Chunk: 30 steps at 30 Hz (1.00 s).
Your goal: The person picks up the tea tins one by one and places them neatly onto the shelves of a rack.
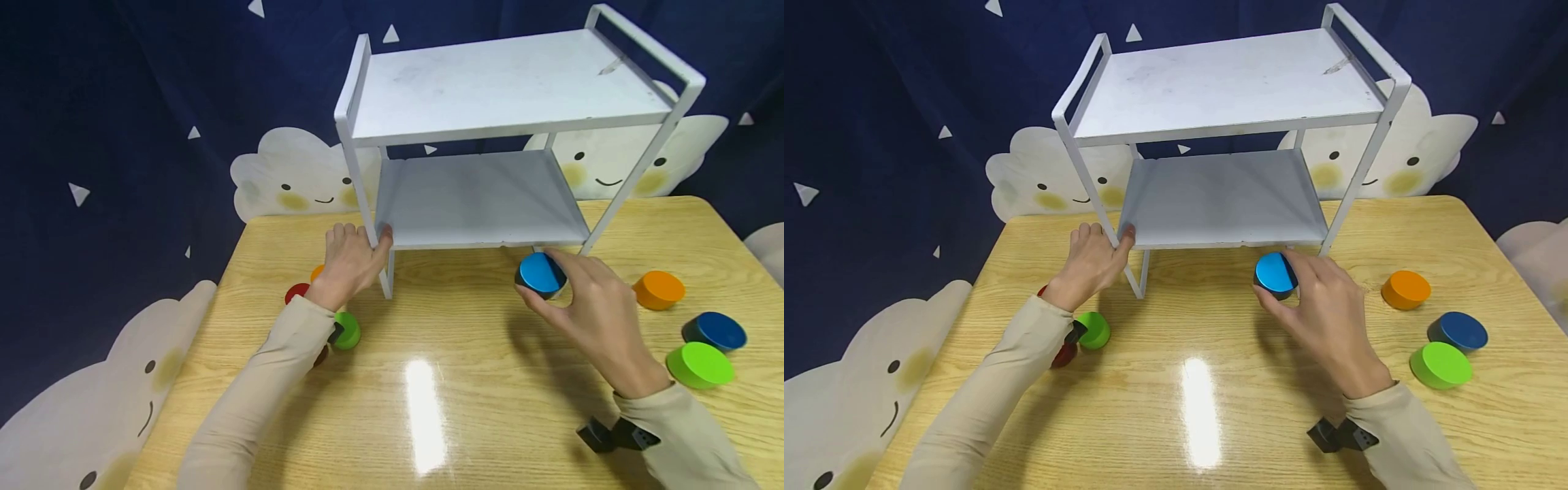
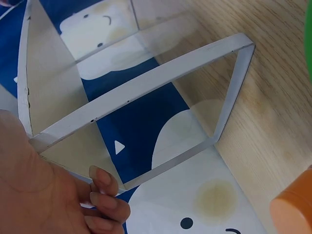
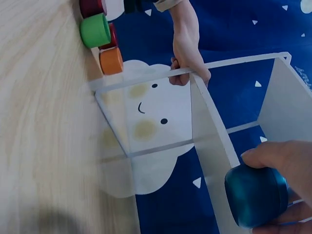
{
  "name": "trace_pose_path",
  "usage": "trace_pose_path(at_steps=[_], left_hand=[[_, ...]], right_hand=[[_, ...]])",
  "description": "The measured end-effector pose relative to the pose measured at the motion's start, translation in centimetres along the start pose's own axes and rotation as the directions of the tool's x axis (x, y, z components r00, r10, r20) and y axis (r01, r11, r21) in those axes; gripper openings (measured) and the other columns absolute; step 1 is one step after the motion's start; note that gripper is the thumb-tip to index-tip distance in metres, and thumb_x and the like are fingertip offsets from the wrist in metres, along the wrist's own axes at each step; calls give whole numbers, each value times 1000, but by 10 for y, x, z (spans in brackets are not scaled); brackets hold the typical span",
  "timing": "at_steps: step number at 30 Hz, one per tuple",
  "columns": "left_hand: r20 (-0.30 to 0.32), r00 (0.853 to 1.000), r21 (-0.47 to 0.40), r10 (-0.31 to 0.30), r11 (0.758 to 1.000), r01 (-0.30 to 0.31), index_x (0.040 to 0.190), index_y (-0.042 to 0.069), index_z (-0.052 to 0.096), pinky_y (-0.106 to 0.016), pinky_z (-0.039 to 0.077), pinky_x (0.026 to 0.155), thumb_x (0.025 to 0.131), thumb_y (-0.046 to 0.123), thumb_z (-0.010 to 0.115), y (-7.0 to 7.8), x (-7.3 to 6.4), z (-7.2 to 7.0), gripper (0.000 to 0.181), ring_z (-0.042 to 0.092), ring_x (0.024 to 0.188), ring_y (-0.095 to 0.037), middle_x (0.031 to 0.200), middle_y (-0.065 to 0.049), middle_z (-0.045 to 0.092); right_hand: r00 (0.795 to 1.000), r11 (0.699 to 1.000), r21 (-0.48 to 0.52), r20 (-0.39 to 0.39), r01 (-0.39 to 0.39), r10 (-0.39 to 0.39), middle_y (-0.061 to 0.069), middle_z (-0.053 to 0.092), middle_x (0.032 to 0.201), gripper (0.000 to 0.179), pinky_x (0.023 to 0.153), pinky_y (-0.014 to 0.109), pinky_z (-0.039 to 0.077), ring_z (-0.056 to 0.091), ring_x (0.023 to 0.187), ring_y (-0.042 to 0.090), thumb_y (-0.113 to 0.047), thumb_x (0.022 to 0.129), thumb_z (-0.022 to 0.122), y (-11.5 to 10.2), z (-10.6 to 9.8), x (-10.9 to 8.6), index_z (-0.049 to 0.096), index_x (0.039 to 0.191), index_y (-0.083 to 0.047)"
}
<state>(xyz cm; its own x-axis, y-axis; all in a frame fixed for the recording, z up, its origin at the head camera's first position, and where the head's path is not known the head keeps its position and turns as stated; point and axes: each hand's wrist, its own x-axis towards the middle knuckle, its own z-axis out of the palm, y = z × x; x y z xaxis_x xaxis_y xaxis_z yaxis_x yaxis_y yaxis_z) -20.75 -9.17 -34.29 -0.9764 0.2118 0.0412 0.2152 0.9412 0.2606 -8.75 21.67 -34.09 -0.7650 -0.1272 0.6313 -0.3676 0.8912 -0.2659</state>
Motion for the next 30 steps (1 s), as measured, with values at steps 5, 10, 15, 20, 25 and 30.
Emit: trace_pose_path(at_steps=[5, 10, 15, 20, 25, 30], left_hand=[[5, 1000, 5, -4, 1000, 4, 78, 1, 52, -39, 28, 80, 97, 54, 10, 0, 0, -1, 70, 37, 81, -32, 79, -14, 45], [3, 1000, 3, -9, 1000, 9, 78, 2, 52, -39, 28, 80, 97, 54, 10, -1, 0, -1, 70, 37, 81, -31, 79, -14, 45], [2, 1000, 9, -6, 1000, 6, 77, 2, 52, -39, 28, 80, 97, 53, 11, 1, 0, -2, 69, 37, 81, -31, 78, -13, 45], [6, 1000, 26, -4, 1000, 4, 77, 1, 52, -39, 28, 80, 98, 53, 11, 2, 1, -2, 69, 37, 81, -32, 78, -13, 44], [6, 1000, -1, -3, 1000, 3, 76, 2, 50, -39, 28, 79, 98, 52, 12, 0, 0, 0, 67, 36, 80, -31, 78, -13, 44], [13, 1000, -27, -3, 1000, 4, 75, 3, 48, -39, 27, 80, 98, 53, 11, 1, 0, 0, 65, 36, 81, -31, 79, -13, 44]], right_hand=[[1000, 1000, 8, 0, 28, -28, 21, 68, 105, 60, 69, 52, 52, 65, 90, 38, -37, 73, 78, -7, 1, 10, 64, 117, 2], [999, 999, 11, 11, 43, -43, 20, 67, 107, 60, 70, 52, 53, 64, 92, 36, -32, 71, 81, -13, 2, 18, 63, 117, 2], [998, 997, 28, -2, 69, -69, 20, 67, 105, 59, 70, 52, 52, 64, 90, 37, -36, 74, 77, -18, 4, 25, 63, 117, 3], [994, 993, 59, -21, 105, -104, 20, 68, 104, 58, 74, 52, 52, 64, 93, 38, -37, 75, 76, -24, 8, 36, 64, 113, 4], [994, 991, 82, -25, 108, -106, 19, 68, 103, 57, 75, 51, 52, 64, 93, 37, -33, 72, 80, -31, 15, 47, 65, 112, 4], [995, 989, 112, -8, 99, -98, 20, 69, 104, 55, 78, 50, 52, 64, 94, 37, -29, 74, 82, -39, 19, 58, 64, 113, 6]])
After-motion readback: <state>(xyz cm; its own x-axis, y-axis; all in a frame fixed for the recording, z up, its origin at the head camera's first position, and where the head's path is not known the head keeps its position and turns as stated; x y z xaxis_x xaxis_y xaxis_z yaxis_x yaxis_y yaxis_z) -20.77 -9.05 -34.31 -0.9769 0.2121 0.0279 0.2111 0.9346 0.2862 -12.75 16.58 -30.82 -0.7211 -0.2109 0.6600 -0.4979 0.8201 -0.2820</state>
